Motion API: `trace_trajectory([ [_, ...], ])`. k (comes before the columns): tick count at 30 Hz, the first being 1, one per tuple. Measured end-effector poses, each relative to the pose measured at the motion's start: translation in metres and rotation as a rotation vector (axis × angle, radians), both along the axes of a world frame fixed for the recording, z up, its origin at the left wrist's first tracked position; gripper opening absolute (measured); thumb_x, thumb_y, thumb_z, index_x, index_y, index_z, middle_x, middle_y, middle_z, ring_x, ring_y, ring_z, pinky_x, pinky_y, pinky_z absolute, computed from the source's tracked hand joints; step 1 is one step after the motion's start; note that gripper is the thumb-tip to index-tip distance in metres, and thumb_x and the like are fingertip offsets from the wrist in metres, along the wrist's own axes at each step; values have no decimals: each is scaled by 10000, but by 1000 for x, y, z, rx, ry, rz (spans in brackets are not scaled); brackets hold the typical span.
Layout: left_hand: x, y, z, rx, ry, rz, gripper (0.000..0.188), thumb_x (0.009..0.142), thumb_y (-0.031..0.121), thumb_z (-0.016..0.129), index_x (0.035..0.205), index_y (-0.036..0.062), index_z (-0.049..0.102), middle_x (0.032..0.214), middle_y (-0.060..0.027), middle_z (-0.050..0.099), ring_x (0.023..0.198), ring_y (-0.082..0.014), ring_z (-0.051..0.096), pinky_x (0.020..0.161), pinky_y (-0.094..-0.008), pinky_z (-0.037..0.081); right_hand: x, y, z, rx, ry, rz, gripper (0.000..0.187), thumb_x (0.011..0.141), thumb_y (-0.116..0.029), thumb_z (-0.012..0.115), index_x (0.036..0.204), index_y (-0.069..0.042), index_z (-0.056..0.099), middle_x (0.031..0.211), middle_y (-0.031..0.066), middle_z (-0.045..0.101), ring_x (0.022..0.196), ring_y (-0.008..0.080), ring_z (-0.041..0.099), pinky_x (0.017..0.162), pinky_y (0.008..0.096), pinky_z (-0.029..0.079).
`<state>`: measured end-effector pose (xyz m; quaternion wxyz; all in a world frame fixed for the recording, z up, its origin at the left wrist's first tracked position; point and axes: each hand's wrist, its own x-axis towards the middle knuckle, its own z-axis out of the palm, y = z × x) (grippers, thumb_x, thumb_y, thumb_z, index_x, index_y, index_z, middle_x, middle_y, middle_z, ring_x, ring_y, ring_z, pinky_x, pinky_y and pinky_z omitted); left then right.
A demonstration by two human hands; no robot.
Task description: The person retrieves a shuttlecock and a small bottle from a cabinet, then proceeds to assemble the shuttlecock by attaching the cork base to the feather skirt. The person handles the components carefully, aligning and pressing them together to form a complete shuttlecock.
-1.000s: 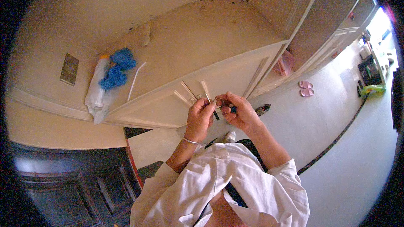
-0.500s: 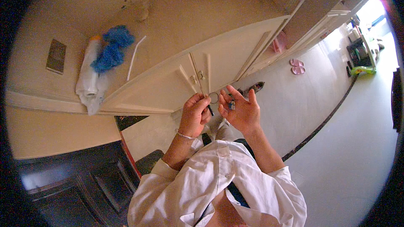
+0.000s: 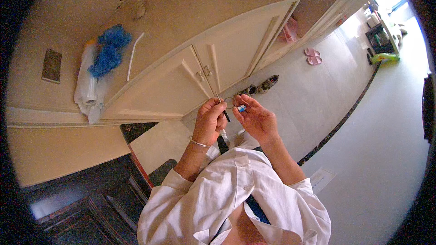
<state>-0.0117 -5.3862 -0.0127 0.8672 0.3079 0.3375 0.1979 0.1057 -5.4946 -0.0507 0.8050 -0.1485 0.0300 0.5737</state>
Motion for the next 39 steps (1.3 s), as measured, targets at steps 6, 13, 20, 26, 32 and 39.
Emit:
trace_trajectory([
  [6,9,-20,7,104,99,86,60,824,114,558,785,110,511,512,53,387,354,-45,280,334,-213,199,16,-14,4,11,-45,94,365,727,36,553,1091,39,519,1135,183,532,1095,284,493,971,382,394],
  [13,35,-57,18,50,104,160,66,814,114,561,774,113,509,522,55,371,358,-39,272,344,-204,199,48,-45,18,15,-16,190,320,793,82,512,1112,57,494,1170,195,486,1110,273,490,948,316,441],
  [20,51,-87,19,53,115,179,77,813,126,567,770,112,505,524,59,363,370,-35,277,344,-198,196,72,-76,5,-17,-40,248,288,795,7,577,1078,2,526,1072,154,557,1018,247,546,817,284,494],
  [26,50,-101,7,309,142,129,75,814,125,564,768,111,506,523,59,362,372,-36,287,344,-198,199,76,-89,9,-2,-149,304,206,791,-68,622,982,-55,545,1025,102,597,956,210,573,699,273,474],
  [32,44,-117,8,303,161,200,72,811,126,564,769,109,509,523,58,365,371,-38,298,344,-203,204,72,-94,10,17,-270,340,214,795,-78,622,989,-58,534,982,89,598,905,204,577,674,249,457],
  [39,36,-126,9,310,151,261,84,807,142,572,775,107,502,525,57,357,373,-42,294,352,-211,206,73,-91,7,-30,-185,419,203,815,-119,614,989,-47,537,962,113,571,824,180,563,538,153,443],
])
